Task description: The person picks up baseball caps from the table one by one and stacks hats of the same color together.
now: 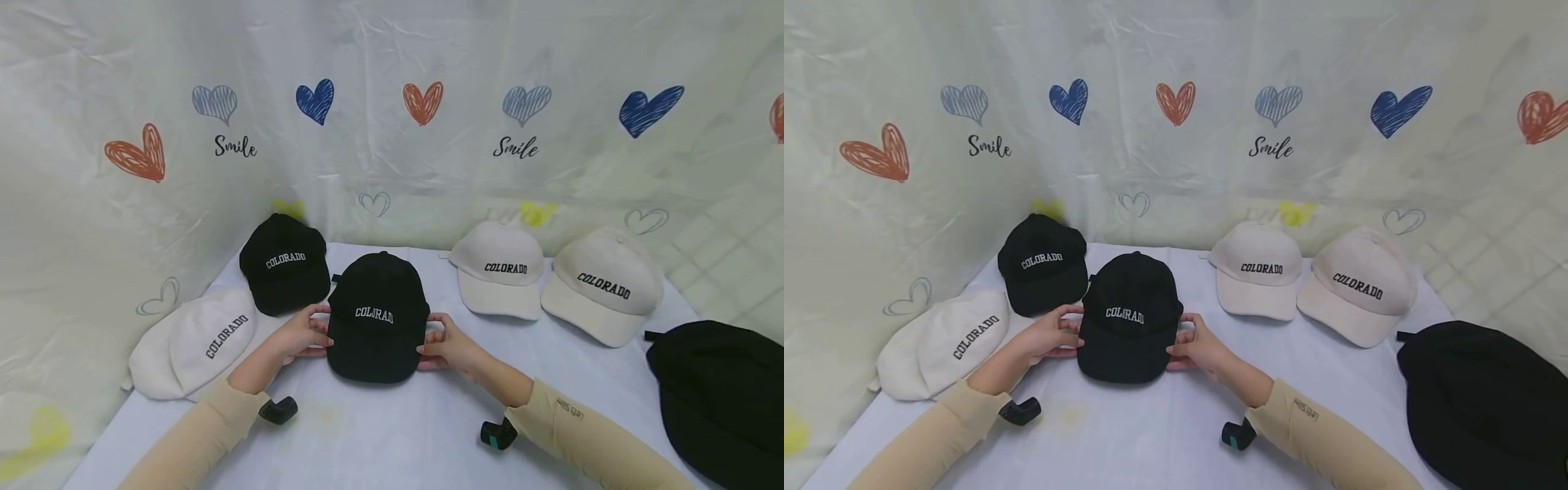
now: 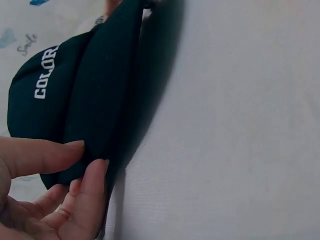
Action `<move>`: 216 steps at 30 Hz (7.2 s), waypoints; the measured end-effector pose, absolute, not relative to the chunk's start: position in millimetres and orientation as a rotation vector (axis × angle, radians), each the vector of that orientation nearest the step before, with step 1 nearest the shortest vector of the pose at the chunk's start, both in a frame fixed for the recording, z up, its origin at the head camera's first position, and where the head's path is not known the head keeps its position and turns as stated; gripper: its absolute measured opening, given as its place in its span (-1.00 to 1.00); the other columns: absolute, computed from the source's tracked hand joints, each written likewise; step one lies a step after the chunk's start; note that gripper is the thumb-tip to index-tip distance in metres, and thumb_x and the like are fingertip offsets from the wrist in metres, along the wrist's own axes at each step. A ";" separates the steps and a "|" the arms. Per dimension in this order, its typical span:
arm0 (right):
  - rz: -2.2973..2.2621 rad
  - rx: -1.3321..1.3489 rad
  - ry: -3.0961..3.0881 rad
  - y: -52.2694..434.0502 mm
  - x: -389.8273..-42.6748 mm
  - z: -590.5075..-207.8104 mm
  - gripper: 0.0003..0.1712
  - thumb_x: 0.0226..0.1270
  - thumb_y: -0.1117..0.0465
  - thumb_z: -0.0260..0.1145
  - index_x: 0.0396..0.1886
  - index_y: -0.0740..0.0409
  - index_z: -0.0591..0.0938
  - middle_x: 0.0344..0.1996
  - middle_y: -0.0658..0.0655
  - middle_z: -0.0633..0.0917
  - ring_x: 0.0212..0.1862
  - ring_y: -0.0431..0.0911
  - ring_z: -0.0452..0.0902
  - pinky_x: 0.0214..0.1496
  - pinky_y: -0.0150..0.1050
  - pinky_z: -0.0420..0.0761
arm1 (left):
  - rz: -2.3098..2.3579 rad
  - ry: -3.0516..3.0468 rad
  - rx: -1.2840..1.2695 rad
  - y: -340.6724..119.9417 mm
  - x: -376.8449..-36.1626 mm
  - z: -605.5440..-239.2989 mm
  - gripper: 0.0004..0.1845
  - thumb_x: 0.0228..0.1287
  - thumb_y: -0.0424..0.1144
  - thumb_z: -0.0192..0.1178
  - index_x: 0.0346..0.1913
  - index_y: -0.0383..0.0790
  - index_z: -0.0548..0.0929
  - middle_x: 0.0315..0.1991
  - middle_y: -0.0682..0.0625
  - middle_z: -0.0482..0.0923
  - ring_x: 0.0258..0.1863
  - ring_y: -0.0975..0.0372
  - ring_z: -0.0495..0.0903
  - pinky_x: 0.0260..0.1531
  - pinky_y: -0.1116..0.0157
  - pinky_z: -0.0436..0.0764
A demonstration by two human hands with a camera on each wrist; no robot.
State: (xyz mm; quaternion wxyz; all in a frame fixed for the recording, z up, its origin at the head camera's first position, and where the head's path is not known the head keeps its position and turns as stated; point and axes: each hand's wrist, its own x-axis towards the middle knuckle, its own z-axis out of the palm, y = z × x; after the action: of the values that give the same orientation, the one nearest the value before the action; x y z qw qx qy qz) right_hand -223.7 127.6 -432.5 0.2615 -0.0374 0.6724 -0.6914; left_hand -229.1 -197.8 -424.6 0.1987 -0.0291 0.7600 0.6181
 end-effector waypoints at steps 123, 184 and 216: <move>-1.333 -0.432 2.151 173.0 -226.0 -423.3 -0.79 0.36 0.37 0.36 -0.09 0.44 0.72 -0.43 0.11 0.73 -0.46 -0.12 0.68 -0.33 -0.24 0.74 | 1.281 2.151 0.260 -209.4 -222.3 -405.5 -0.63 0.27 -0.52 0.29 0.10 -0.57 0.48 -0.33 -0.12 0.72 -0.35 0.17 0.72 -0.12 0.22 0.74; -1.798 -0.274 2.313 -57.7 -334.3 -328.0 -0.31 0.56 0.28 0.20 0.58 0.23 0.21 0.37 0.32 0.45 0.31 0.15 0.46 0.29 -0.04 0.55 | 1.505 2.548 -0.652 -322.7 -293.5 -333.2 -0.39 0.61 -0.20 -0.18 0.53 -0.54 0.11 0.49 -0.45 0.10 0.26 -0.16 0.44 0.12 0.27 0.60; -1.552 -0.060 2.350 -122.1 -343.9 -396.1 -0.23 0.48 0.25 0.17 0.57 0.39 0.15 0.51 0.33 0.28 0.49 0.12 0.23 0.50 -0.04 0.30 | 1.124 2.675 -0.725 -305.7 -317.1 -365.8 -0.34 0.32 -0.33 -0.18 0.41 -0.69 0.17 0.32 -0.51 0.33 -0.68 0.32 0.48 -0.60 0.48 0.50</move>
State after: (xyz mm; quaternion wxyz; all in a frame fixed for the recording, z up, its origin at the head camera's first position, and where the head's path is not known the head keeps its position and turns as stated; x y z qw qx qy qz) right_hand -343.9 -122.1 -396.1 0.1616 -0.0210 0.8232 -0.5438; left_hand -317.1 -305.7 -365.8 0.0756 -0.2416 0.8919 0.3748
